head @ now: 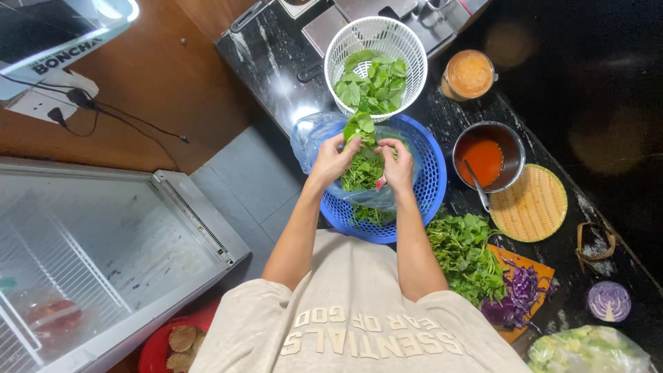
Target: The person stands at a kitchen counter and repeatedly picks up bunches of leafy greens, plucks the leaves from the stems, and places the leaves into a white colander. The stems are discarded into a blue basket. The person continues this process for the duration of the clip.
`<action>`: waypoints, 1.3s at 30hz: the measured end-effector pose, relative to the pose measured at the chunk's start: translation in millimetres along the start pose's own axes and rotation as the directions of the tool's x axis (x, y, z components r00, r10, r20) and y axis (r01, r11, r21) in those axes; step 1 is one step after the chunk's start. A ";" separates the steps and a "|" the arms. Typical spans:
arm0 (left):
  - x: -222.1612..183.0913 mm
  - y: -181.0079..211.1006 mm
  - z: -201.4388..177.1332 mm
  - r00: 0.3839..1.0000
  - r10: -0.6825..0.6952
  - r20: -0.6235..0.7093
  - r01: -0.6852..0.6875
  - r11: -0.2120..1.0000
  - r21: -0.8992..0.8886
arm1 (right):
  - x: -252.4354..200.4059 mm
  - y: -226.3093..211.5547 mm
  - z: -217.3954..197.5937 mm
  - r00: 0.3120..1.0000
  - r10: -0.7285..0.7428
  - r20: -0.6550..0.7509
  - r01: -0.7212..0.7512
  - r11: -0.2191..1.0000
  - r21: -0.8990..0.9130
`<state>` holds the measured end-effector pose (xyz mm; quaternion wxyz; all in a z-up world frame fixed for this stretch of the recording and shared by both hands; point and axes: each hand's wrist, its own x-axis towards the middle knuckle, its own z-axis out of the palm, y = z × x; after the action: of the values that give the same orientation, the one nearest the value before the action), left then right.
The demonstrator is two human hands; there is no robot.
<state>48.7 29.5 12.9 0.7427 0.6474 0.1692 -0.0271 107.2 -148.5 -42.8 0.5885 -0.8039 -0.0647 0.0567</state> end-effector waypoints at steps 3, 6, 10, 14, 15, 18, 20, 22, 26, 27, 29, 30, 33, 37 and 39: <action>17.4 -25.0 1.5 0.998 0.059 0.023 -0.056 0.987 -0.148 | 6.4 11.4 3.4 0.999 -0.022 0.036 0.011 0.961 0.276; 13.0 -2.6 4.9 0.987 0.159 0.017 -0.160 0.982 0.103 | 8.2 -1.4 4.4 0.991 0.097 0.088 -0.125 0.904 0.408; 25.8 -17.0 3.1 0.971 0.228 0.069 -0.229 0.973 0.007 | 14.7 -43.4 1.6 1.000 -0.004 0.022 -0.003 0.961 0.277; 30.6 -21.1 2.0 0.985 0.171 -0.023 -0.173 0.979 -0.108 | 15.5 -40.5 3.4 0.970 -0.214 -0.118 0.229 0.964 0.135; 30.7 -25.4 2.2 0.991 0.109 -0.081 -0.121 0.981 -0.154 | 13.5 -38.1 3.2 0.960 -0.235 -0.154 0.254 0.960 0.118; 35.9 -31.9 -2.7 0.975 0.129 -0.180 -0.177 0.943 -0.283 | 8.7 -30.8 0.1 0.977 -0.189 -0.100 0.203 0.966 0.160; 41.7 -39.7 -4.7 0.964 0.130 -0.232 -0.189 0.948 -0.255 | 11.1 -23.1 -5.6 0.984 -0.175 -0.004 0.172 0.961 0.217; 41.0 -39.2 -5.2 0.950 0.128 -0.285 -0.197 0.954 -0.227 | 11.8 -16.7 -12.0 0.982 -0.164 0.096 0.133 0.954 0.268; 40.1 -37.6 -5.2 0.952 0.146 -0.269 -0.211 0.951 -0.229 | 17.8 -21.8 -17.3 0.957 -0.137 0.255 0.091 0.978 0.186; 41.1 -42.0 -6.6 0.961 0.172 -0.217 -0.218 0.954 -0.206 | 20.1 -27.0 -15.7 0.969 -0.100 0.225 0.074 0.990 0.121; 39.3 -42.7 -5.1 0.947 0.269 -0.178 -0.289 0.952 -0.102 | 19.8 -43.7 -18.0 0.990 -0.098 0.104 0.087 0.991 0.099; 38.2 -43.1 -4.8 0.924 0.358 -0.132 -0.362 0.932 -0.003 | 19.6 -52.0 -18.8 0.995 -0.096 -0.016 0.097 0.993 0.074; 23.1 -12.0 8.8 0.959 0.243 -0.149 -0.227 0.967 0.117 | 15.5 -79.9 -26.9 0.954 -0.300 -0.029 0.300 0.954 0.025; 24.6 -15.4 7.7 0.955 0.238 -0.178 -0.195 0.954 0.229 | 10.9 -114.6 -29.5 0.912 -0.355 0.208 0.377 0.923 -0.077; 31.0 -29.1 0.8 0.952 0.271 -0.143 -0.250 0.957 0.149 | 12.4 -102.9 -26.8 0.902 -0.279 0.330 0.350 0.920 -0.178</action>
<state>70.5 29.6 -23.6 0.6799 0.7109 0.1398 0.1133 120.0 -140.8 63.2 0.4747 -0.8282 -0.2888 0.0729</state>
